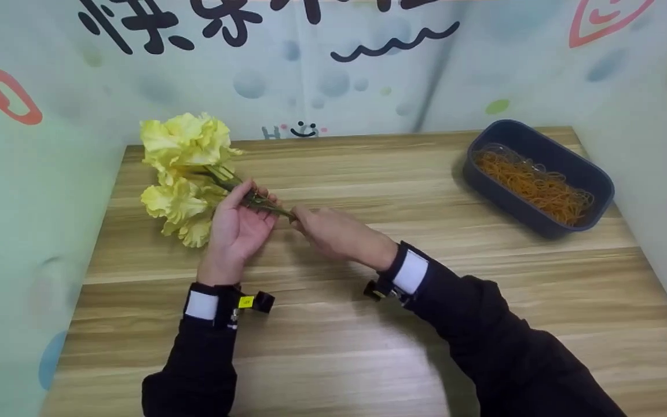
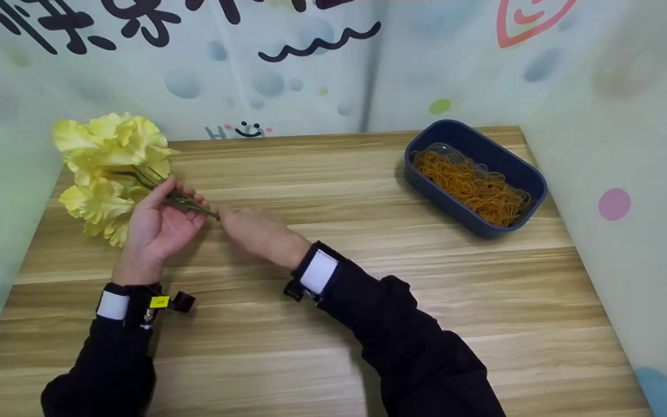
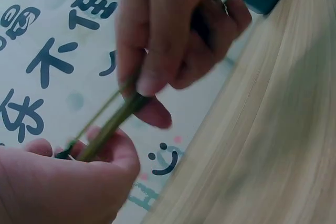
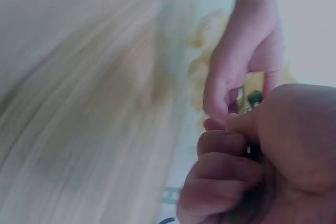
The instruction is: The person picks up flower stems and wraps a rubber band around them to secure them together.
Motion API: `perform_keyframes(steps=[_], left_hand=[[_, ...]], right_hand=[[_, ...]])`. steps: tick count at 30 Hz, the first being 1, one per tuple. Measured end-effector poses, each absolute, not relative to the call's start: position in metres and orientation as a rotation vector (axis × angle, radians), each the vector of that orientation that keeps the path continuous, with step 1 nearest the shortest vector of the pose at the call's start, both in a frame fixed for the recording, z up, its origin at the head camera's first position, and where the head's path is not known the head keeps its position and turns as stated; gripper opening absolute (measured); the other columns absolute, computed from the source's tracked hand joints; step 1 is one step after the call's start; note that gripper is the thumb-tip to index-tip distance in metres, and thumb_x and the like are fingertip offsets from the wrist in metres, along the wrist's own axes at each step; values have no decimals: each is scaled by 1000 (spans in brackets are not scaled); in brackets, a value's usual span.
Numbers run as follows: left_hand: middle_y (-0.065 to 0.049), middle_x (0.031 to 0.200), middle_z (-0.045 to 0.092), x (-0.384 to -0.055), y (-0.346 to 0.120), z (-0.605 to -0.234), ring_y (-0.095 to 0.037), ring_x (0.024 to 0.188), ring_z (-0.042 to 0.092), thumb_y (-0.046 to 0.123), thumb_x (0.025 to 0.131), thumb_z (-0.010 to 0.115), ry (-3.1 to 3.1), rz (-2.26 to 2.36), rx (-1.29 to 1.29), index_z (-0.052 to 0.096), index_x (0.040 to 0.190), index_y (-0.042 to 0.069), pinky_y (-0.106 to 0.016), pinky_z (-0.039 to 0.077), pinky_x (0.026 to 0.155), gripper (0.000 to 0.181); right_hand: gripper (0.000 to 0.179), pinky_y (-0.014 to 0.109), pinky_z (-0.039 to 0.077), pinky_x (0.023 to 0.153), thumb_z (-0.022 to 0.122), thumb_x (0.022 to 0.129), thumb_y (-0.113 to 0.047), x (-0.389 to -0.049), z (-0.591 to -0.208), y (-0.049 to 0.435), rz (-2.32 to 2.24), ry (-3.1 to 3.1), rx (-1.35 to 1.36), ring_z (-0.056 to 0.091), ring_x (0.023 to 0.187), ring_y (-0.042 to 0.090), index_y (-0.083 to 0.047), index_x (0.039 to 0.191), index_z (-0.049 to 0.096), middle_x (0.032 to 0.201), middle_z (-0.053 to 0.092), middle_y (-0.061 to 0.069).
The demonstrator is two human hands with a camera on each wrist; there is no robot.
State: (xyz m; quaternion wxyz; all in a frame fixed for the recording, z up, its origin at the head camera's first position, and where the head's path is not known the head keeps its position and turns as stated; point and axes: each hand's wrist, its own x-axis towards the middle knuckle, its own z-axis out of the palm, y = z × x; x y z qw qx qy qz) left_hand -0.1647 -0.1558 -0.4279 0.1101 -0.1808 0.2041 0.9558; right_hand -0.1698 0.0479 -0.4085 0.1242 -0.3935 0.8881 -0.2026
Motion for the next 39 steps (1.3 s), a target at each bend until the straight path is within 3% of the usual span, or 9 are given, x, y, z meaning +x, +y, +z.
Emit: perform_keyframes(steps=[8,13,18,23,29,36,39], left_hand=[[-4,72,67,-166,-140,-413,-18,66,64,24,110,58,510,2939,-428,65,84,6,-29,59,67,32],[2,54,54,-171,-131,-405,-10,46,51,29,110,59,405,3048,-515,57,70,12,-21,46,48,44],[5,42,39,-172,-123,-399,-7,33,36,23,113,47,313,3127,-424,44,56,16,-18,28,34,58],[5,39,36,-171,-118,-395,-7,30,32,19,112,39,287,3157,-332,39,52,17,-18,23,31,61],[5,38,36,-165,-114,-391,-7,29,31,15,111,36,284,3166,-298,38,51,16,-19,20,31,60],[8,39,35,-163,-108,-386,-5,30,31,15,110,36,377,3198,-261,38,51,19,-18,20,31,59],[7,39,35,-164,-109,-386,-5,30,31,15,110,36,376,3204,-269,38,51,18,-18,20,31,59]], right_hand=[[32,25,43,50,43,116,-31,-152,-394,63,-697,2651,-1073,49,59,12,-5,115,62,74,46,-4],[37,25,37,48,40,117,-35,-142,-392,72,-718,2670,-1048,45,56,10,-8,112,63,71,43,-6],[35,23,36,46,39,117,-33,-133,-391,78,-741,2638,-1025,42,54,8,-8,110,63,74,47,-6],[31,22,35,45,42,116,-32,-128,-387,84,-745,2669,-1024,43,53,7,-10,107,61,74,49,-6],[31,22,35,44,44,116,-32,-128,-386,94,-723,2655,-1051,44,54,8,-8,104,59,70,41,-6],[29,28,50,57,45,116,-28,-134,-383,104,-780,2586,-1124,50,62,8,-6,105,62,86,67,3],[30,27,50,61,44,116,-29,-137,-382,105,-802,2541,-1128,49,65,8,-6,108,62,87,65,3]])
